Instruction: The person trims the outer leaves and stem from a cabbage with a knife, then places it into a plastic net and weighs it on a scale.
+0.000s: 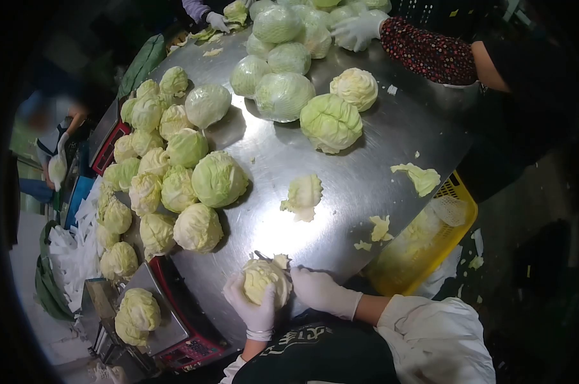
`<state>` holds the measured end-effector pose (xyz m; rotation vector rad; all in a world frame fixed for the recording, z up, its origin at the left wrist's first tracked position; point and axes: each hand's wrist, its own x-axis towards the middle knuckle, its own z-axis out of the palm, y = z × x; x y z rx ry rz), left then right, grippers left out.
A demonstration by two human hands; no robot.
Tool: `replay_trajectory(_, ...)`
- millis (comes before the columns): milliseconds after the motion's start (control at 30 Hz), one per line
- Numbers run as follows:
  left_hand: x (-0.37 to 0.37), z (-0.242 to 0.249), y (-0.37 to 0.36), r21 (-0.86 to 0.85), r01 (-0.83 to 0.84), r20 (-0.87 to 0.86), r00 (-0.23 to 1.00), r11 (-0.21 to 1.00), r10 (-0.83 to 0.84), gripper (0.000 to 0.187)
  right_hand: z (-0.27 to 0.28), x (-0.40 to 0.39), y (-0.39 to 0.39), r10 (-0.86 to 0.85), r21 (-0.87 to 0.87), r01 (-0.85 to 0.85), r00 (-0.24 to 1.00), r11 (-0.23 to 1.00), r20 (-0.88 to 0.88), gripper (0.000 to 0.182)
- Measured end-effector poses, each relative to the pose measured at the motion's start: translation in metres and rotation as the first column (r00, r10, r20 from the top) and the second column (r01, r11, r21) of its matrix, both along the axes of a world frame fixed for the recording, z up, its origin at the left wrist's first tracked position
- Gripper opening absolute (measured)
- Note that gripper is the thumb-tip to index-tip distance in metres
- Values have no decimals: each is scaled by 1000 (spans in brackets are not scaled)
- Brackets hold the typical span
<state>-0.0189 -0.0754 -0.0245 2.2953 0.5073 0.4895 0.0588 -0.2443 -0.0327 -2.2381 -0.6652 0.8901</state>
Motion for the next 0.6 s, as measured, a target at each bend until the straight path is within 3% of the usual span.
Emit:
replay_trajectory(33,-3,-3,2,16,17,27,999,1000,-17,68,-10,6,5,-12,3,12,998,1000,-58,24)
replay_trajectory(67,-12,-16,14,-181,19,82,997,983,-4,73,-14,8,6,-57,52,66,986,996,-155,24)
replay_trajectory(100,-22,-26,25,-172,8,80,997,985,5,73,-20,7,6,-46,61,56,986,997,-158,24)
replay_trajectory(167,-44,-41,41,-503,1,163,982,864,94,77,-33,4,0,-186,213,232,959,949,-215,24)
replay_trajectory(233,-69,-46,51,-470,27,130,991,882,39,83,-35,3,0,-123,211,166,972,963,-202,27)
replay_trajectory(300,-84,-44,46,-662,62,155,986,747,55,86,-18,6,4,-91,408,134,988,903,-123,34)
replay_trajectory(333,-86,-31,44,-760,49,131,988,648,79,90,-7,10,9,-31,406,110,980,907,-196,47)
replay_trajectory(367,-89,-25,43,-759,26,126,986,651,108,90,-6,12,18,-2,408,86,980,909,-201,47)
replay_trajectory(433,-92,-14,42,-867,34,91,992,497,91,88,-5,12,38,130,491,-135,991,861,44,58)
replay_trajectory(467,-81,4,37,-891,-35,29,991,453,134,103,-4,12,45,218,461,-162,974,873,-70,62)
replay_trajectory(500,-79,4,36,-889,-45,30,987,456,155,103,-5,8,49,239,464,-181,969,867,-69,62)
replay_trajectory(567,-71,5,32,-648,19,80,996,761,44,120,-3,2,54,171,540,-96,981,836,-90,61)
replay_trajectory(600,-62,9,25,-678,-35,56,994,734,99,124,6,5,45,162,535,-81,981,841,-105,58)
